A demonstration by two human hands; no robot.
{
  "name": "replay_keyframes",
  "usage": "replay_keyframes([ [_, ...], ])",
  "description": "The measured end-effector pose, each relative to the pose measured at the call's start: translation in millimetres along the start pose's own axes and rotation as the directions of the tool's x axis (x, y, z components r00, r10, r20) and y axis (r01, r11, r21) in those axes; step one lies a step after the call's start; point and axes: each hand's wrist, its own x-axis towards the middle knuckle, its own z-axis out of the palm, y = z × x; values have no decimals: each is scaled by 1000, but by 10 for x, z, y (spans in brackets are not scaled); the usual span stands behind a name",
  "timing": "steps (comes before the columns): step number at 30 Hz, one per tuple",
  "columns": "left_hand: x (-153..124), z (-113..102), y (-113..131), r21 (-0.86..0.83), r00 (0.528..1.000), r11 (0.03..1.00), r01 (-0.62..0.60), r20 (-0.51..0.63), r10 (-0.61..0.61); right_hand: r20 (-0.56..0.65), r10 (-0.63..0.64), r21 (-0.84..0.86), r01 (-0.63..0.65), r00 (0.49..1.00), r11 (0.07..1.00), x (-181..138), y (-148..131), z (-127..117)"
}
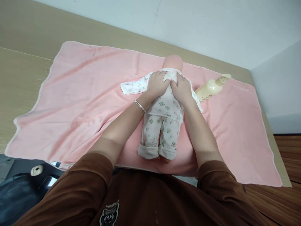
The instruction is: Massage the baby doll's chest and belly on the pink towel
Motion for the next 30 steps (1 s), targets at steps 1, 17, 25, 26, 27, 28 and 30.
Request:
replay_keyframes([
  [1, 8, 17, -15, -5, 1000, 1000, -4, -8, 4, 4, 0, -9, 0, 1000, 1000, 8, 11, 8],
  [17, 0, -15, -1, -28, 1000, 1000, -14, 8, 14, 24, 7, 6, -7, 1000, 1000, 45, 55, 48],
  [25, -61, -155, 115, 79, 992, 996, -31, 125, 21, 40, -43, 47, 42, 998, 998, 34, 66, -32],
  [26, -80, -177, 148, 92, 991, 995, -34, 133, 21, 42, -57, 68, 54, 998, 996, 40, 84, -39],
  [27, -103, -201, 185, 107, 990, 994, -35, 143, 19, 44, -67, 87, 63, 997, 994, 46, 100, -48],
  [28, -126, -225, 223, 124, 988, 992, -34, 156, 14, 47, -76, 100, 71, 996, 992, 50, 113, -57],
  [30, -163, -267, 286, 149, 982, 988, -37, 187, 9, 59, -86, 103, 80, 995, 991, 48, 126, -87],
])
